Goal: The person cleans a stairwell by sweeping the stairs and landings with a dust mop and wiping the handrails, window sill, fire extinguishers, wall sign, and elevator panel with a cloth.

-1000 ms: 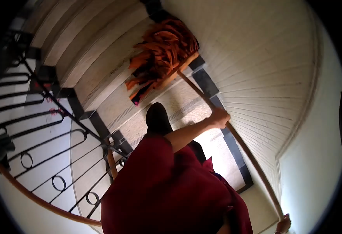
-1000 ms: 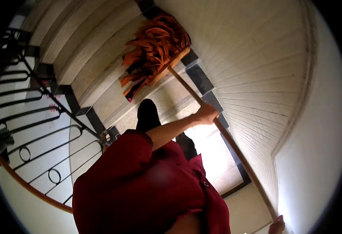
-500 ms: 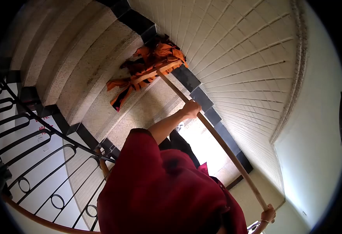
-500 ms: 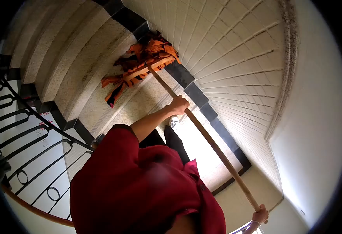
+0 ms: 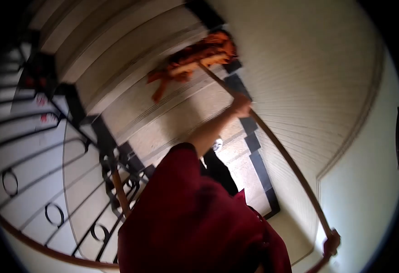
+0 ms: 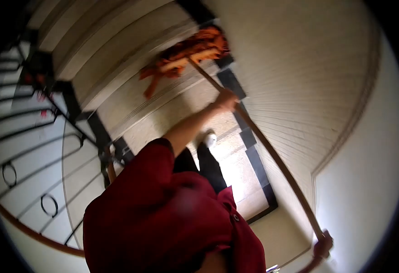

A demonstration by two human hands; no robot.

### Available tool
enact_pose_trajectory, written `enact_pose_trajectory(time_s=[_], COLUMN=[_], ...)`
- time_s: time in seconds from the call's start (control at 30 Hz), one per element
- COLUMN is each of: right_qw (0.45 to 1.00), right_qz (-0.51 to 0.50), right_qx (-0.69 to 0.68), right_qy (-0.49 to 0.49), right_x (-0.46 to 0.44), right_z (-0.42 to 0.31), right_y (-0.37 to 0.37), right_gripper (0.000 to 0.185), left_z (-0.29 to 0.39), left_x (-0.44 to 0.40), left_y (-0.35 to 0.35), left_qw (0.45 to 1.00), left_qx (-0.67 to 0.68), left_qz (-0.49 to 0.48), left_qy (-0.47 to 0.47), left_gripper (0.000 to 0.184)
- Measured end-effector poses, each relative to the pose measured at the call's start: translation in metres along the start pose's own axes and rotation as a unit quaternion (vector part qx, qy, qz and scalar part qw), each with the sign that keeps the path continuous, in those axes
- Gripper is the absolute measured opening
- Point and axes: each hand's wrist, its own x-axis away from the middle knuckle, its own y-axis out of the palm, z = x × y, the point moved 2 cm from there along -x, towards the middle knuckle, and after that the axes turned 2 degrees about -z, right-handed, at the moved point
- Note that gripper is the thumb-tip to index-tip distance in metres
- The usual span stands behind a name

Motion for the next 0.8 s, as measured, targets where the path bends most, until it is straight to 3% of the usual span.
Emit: enact_pose_trajectory(time_s=[0.03, 0.07, 0.1, 0.13, 0.17, 0.2, 0.23, 0.3, 0.33, 0.37, 0.4, 0.43, 0.47, 0.53, 0.57, 0.6, 0.67, 0.7, 0.73, 0.8], right_qw=[0.999, 0.924, 0.686, 0.861, 0.617, 0.729, 0.807, 0.916, 0.944, 0.945, 0.859, 0.883, 0.813, 0.824, 0.854, 0.882, 0.876, 0.841, 0.801, 0.906], right_qz=[0.053, 0.136, 0.348, 0.245, 0.423, 0.350, 0.257, 0.049, -0.062, 0.063, 0.188, 0.170, 0.308, 0.311, 0.295, 0.279, 0.288, 0.321, 0.352, 0.176], right_qx=[-0.005, 0.299, 0.566, 0.274, 0.538, 0.476, 0.444, 0.361, 0.309, 0.226, 0.234, 0.237, 0.197, 0.187, 0.186, 0.184, 0.188, 0.188, 0.188, 0.184], right_qy=[0.004, -0.195, -0.296, -0.352, -0.388, -0.346, -0.293, -0.167, -0.098, -0.229, -0.415, -0.368, -0.453, -0.436, -0.386, -0.333, -0.337, -0.391, -0.446, -0.339], right_x=[-0.007, -0.022, -0.033, -0.064, -0.078, -0.099, -0.128, -0.178, -0.188, -0.247, -0.258, -0.268, -0.261, -0.228, -0.213, -0.200, -0.205, -0.221, -0.234, -0.256], right_z=[0.054, 0.069, 0.084, 0.076, 0.046, 0.038, 0.022, -0.084, -0.113, -0.081, -0.132, -0.180, -0.236, -0.342, -0.356, -0.363, -0.335, -0.297, -0.260, -0.190], right_y=[-0.006, -0.038, -0.071, -0.113, -0.142, -0.155, -0.164, -0.209, -0.220, -0.193, -0.193, -0.192, -0.188, -0.191, -0.204, -0.221, -0.215, -0.190, -0.164, -0.117], right_gripper=[0.010, 0.021, 0.038, 0.041, 0.042, 0.035, 0.027, 0.024, 0.030, 0.032, 0.033, 0.032, 0.035, 0.036, 0.035, 0.035, 0.034, 0.033, 0.033, 0.035], left_z=[0.013, 0.034, 0.050, 0.059, 0.062, 0.061, 0.055, 0.040, 0.028, 0.010, -0.004, -0.019, -0.049, -0.093, -0.080, -0.075, -0.056, -0.043, -0.035, 0.001], left_x=[0.010, 0.025, 0.045, 0.070, 0.099, 0.127, 0.154, 0.215, 0.244, 0.277, 0.311, 0.343, 0.379, 0.445, 0.450, 0.441, 0.414, 0.405, 0.395, 0.369], left_y=[0.017, 0.012, 0.002, -0.016, -0.032, -0.037, -0.042, -0.060, -0.055, -0.046, -0.057, -0.068, -0.053, -0.041, -0.084, -0.095, -0.099, -0.100, -0.087, -0.060], left_qw=[0.999, 0.998, 0.994, 0.992, 0.990, 0.984, 0.981, 0.969, 0.959, 0.939, 0.913, 0.863, 0.837, 0.779, 0.816, 0.810, 0.804, 0.826, 0.847, 0.883], left_qx=[0.017, 0.014, 0.053, 0.091, 0.101, 0.114, 0.123, 0.107, 0.079, 0.073, 0.065, -0.001, 0.005, -0.005, -0.001, 0.009, 0.037, 0.003, 0.051, 0.027], left_qz=[0.034, 0.041, 0.078, 0.071, 0.088, 0.118, 0.099, 0.108, 0.132, 0.190, 0.245, 0.226, 0.283, 0.411, 0.347, 0.353, 0.357, 0.338, 0.318, 0.261], left_qy=[0.002, -0.046, -0.046, -0.050, -0.049, -0.062, -0.108, -0.193, -0.238, -0.278, -0.318, -0.452, -0.469, -0.474, -0.462, -0.467, -0.474, -0.450, -0.424, -0.390], left_gripper=[0.019, 0.016, 0.014, 0.012, 0.010, 0.009, 0.009, 0.009, 0.009, 0.009, 0.010, 0.006, 0.009, 0.006, 0.001, 0.002, 0.003, 0.005, 0.008, 0.006])
